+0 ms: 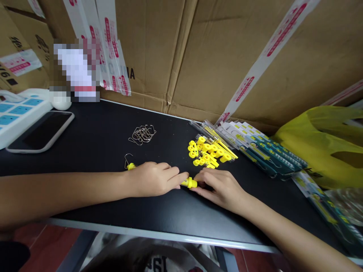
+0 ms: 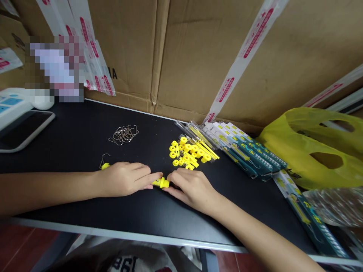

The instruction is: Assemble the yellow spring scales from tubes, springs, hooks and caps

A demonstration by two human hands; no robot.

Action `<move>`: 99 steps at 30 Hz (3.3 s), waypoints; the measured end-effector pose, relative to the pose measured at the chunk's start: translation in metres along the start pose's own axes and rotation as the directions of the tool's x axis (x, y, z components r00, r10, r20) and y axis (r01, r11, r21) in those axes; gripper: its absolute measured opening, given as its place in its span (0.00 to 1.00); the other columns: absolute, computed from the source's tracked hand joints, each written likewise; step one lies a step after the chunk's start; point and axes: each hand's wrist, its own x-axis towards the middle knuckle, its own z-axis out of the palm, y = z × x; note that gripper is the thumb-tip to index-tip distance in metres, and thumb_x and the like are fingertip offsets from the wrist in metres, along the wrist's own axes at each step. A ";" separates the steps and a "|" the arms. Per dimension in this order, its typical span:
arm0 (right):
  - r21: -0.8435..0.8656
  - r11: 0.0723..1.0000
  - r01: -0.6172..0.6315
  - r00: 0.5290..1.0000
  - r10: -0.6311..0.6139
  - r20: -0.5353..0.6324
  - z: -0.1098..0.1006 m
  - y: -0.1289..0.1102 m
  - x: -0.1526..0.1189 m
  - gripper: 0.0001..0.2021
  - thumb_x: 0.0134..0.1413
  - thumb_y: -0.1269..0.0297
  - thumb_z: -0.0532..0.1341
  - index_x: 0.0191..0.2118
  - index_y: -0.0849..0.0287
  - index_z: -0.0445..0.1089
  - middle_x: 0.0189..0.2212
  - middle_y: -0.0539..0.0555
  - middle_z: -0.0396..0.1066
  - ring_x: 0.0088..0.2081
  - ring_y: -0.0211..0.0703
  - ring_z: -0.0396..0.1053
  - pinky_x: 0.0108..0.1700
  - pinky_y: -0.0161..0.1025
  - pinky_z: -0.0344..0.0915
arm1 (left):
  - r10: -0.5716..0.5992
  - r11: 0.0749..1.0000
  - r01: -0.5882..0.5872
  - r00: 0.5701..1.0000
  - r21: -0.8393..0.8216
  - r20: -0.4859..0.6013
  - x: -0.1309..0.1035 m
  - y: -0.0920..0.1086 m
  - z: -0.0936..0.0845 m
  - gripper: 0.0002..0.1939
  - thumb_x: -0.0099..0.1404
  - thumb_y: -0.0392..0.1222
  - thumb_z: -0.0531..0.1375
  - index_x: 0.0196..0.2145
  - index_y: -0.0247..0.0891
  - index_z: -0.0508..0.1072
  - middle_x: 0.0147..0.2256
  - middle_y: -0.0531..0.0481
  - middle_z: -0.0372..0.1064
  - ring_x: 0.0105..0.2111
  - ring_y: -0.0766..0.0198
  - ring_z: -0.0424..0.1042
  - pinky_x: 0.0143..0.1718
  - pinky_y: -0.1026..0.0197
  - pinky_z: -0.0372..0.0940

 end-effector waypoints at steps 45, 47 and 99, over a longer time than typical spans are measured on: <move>-0.004 0.999 -0.039 0.999 0.039 0.013 -0.001 0.000 -0.001 0.11 0.58 0.56 0.57 0.37 0.59 0.62 0.23 0.48 0.64 0.23 0.35 0.62 0.26 0.31 0.57 | -0.001 1.000 0.001 1.000 0.003 0.012 0.001 0.000 -0.001 0.14 0.71 0.43 0.48 0.48 0.36 0.66 0.28 0.53 0.67 0.28 0.69 0.68 0.24 0.67 0.58; -0.015 0.999 -0.040 0.999 0.041 0.027 -0.001 0.000 -0.001 0.13 0.58 0.54 0.57 0.37 0.60 0.62 0.23 0.49 0.65 0.24 0.35 0.63 0.26 0.32 0.57 | -0.002 1.000 0.002 1.000 -0.001 0.010 0.001 0.000 -0.001 0.14 0.71 0.43 0.48 0.48 0.36 0.67 0.27 0.53 0.67 0.28 0.69 0.68 0.24 0.67 0.58; -0.039 0.998 -0.045 0.997 0.047 0.056 -0.003 0.000 0.000 0.11 0.60 0.57 0.54 0.38 0.60 0.64 0.25 0.51 0.66 0.25 0.37 0.63 0.28 0.33 0.57 | -0.005 1.000 0.005 1.000 0.017 -0.005 0.002 -0.001 -0.002 0.13 0.71 0.43 0.48 0.47 0.37 0.67 0.28 0.54 0.67 0.28 0.70 0.68 0.22 0.67 0.57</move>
